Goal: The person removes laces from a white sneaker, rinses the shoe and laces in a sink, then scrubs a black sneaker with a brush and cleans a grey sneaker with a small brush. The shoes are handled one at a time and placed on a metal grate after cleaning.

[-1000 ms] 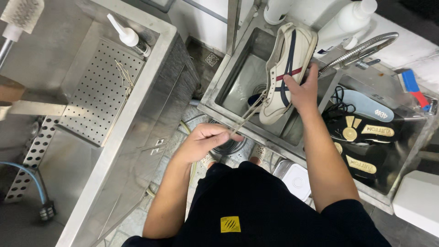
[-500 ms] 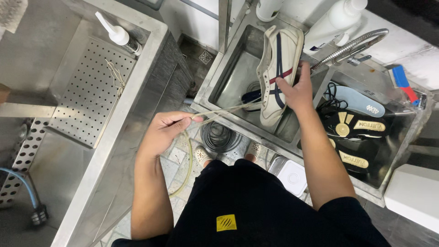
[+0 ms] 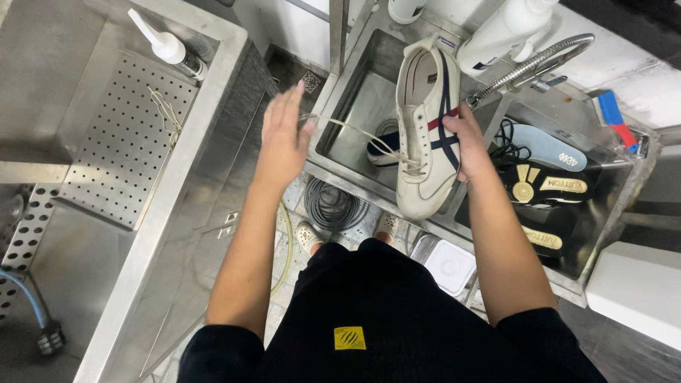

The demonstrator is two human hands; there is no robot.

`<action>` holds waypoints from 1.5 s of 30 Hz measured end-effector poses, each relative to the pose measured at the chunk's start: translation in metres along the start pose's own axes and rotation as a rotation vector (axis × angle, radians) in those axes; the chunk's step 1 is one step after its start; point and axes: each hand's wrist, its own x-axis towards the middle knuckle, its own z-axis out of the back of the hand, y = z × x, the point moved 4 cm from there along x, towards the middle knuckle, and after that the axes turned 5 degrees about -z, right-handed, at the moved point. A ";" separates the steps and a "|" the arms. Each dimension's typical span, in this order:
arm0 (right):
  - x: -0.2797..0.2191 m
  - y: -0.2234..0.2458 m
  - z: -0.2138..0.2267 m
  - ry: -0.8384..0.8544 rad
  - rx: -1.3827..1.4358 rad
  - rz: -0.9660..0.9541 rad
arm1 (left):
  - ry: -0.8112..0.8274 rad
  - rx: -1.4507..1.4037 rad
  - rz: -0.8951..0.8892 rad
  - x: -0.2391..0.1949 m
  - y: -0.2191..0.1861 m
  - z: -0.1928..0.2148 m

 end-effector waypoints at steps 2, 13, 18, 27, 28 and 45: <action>-0.002 -0.003 0.000 -0.027 0.011 -0.016 | 0.099 -0.226 0.174 0.000 -0.016 -0.012; -0.006 -0.012 -0.008 -0.083 -0.055 0.017 | 0.333 -0.635 0.219 -0.033 -0.101 -0.070; -0.001 -0.020 -0.007 -0.121 -0.094 -0.105 | 0.426 -0.506 0.064 -0.040 -0.109 -0.071; 0.017 -0.075 0.021 -0.032 0.404 -0.438 | 0.308 -0.796 0.114 -0.046 -0.108 -0.058; 0.018 -0.076 0.020 -0.014 0.395 -0.429 | 0.297 -0.901 0.159 -0.046 -0.104 -0.058; 0.043 -0.079 0.007 0.008 -0.025 -0.151 | 0.669 -1.021 0.103 -0.030 -0.092 -0.040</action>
